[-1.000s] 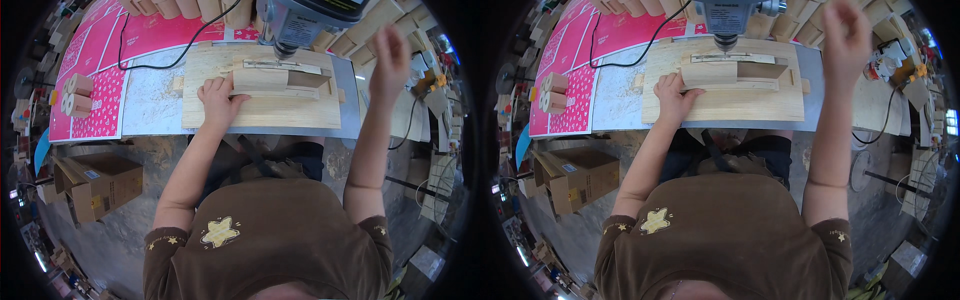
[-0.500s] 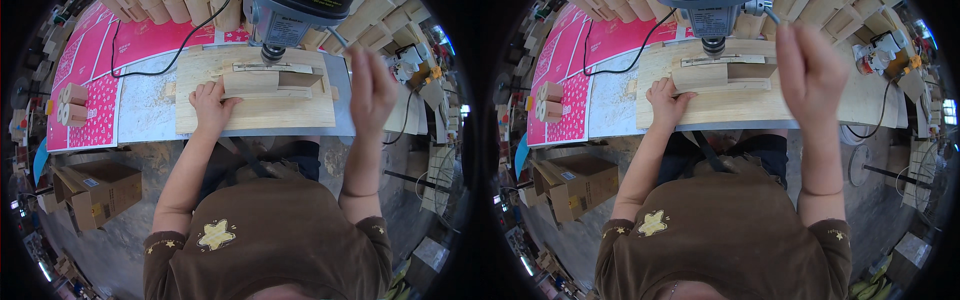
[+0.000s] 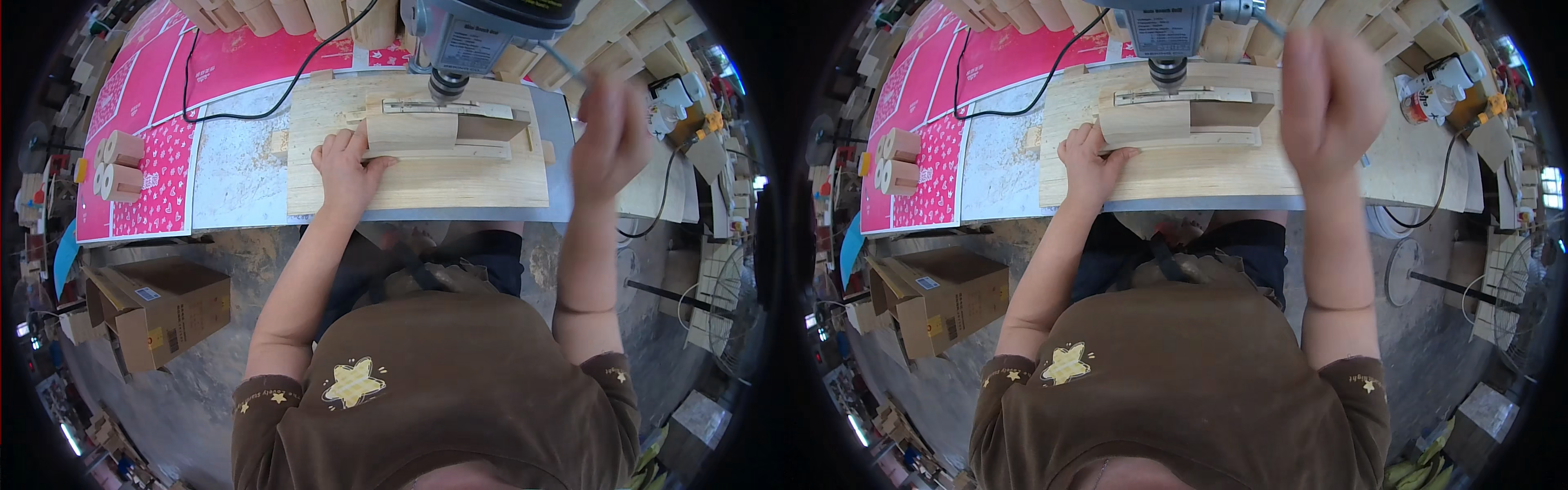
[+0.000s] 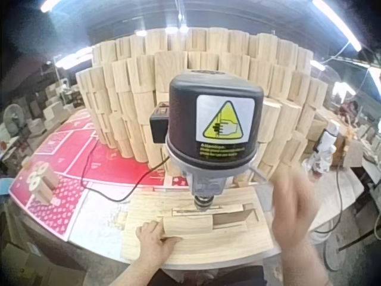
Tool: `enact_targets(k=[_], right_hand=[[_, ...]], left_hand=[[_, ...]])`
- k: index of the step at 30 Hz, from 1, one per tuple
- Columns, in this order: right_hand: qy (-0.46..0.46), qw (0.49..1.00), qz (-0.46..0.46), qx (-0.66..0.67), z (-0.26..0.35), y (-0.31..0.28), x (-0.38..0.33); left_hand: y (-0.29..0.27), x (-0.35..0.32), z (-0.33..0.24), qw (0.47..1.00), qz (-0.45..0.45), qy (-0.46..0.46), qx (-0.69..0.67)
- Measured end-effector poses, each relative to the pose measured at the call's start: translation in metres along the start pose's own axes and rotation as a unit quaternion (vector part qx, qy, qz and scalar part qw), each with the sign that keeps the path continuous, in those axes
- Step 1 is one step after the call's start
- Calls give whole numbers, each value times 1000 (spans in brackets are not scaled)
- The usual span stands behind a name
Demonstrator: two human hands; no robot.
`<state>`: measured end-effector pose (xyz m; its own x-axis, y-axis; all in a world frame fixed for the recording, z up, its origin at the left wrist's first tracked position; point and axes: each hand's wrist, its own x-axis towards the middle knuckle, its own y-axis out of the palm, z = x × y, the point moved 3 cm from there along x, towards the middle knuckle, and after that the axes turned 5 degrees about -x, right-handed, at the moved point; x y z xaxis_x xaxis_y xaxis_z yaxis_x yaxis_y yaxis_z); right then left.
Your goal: Operating a bench drill press to drill precision holes into cylindrical wooden blocks on an alignment jig.
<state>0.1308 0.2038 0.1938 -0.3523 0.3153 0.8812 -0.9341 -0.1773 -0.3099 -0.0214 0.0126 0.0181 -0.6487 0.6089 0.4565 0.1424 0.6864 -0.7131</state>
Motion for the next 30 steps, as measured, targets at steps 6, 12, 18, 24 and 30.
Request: enact_targets(k=[6,12,18,24,30], right_hand=[[76,994,66,-48,-63,41,123],[112,991,54,-54,-5,10,88],[90,992,92,6,7,-3,-28],[15,998,-12,62,-26,36,-78],[22,999,11,38,-10,3,-39]], left_hand=[[24,14,-31,998,28,25,-56],[22,10,-26,998,30,7,-58],[24,9,-23,998,33,6,-51],[23,12,-27,998,40,7,-52],[25,9,-23,998,32,2,-51]])
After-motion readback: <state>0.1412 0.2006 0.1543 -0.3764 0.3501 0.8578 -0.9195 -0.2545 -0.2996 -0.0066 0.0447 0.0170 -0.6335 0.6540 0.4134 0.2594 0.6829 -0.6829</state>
